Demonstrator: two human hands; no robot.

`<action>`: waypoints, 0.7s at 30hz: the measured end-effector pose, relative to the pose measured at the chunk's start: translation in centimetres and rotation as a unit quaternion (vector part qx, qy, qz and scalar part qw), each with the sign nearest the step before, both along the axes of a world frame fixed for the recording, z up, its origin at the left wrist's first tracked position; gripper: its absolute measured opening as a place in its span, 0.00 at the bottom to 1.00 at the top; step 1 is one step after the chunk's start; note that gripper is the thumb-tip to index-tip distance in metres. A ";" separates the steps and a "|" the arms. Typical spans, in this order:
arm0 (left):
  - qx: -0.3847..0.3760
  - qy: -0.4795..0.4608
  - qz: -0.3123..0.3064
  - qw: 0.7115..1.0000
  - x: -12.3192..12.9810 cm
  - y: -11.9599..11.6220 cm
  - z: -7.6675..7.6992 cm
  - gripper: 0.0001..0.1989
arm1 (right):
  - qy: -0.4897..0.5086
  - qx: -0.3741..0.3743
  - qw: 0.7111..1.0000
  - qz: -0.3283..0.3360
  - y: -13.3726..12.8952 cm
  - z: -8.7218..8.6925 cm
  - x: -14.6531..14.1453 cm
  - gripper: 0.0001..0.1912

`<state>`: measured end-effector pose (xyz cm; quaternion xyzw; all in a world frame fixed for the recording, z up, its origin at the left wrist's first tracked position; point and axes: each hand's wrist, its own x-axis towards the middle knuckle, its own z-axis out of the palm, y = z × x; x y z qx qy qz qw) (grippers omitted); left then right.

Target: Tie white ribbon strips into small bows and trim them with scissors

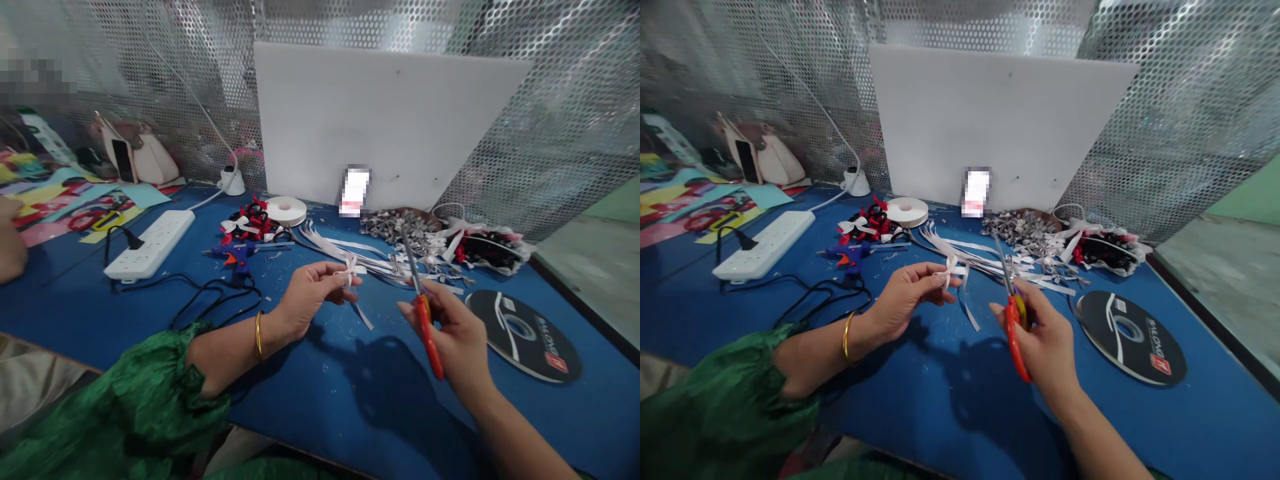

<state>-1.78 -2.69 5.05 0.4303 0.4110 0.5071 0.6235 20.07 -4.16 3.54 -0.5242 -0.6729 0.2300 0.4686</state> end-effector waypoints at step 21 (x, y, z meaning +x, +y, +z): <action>0.026 0.132 -0.230 0.964 1.0 -1.2 -1.3 0.09 | 0.251 -0.282 0.911 0.166 -0.1 0.4 -1.4 0.25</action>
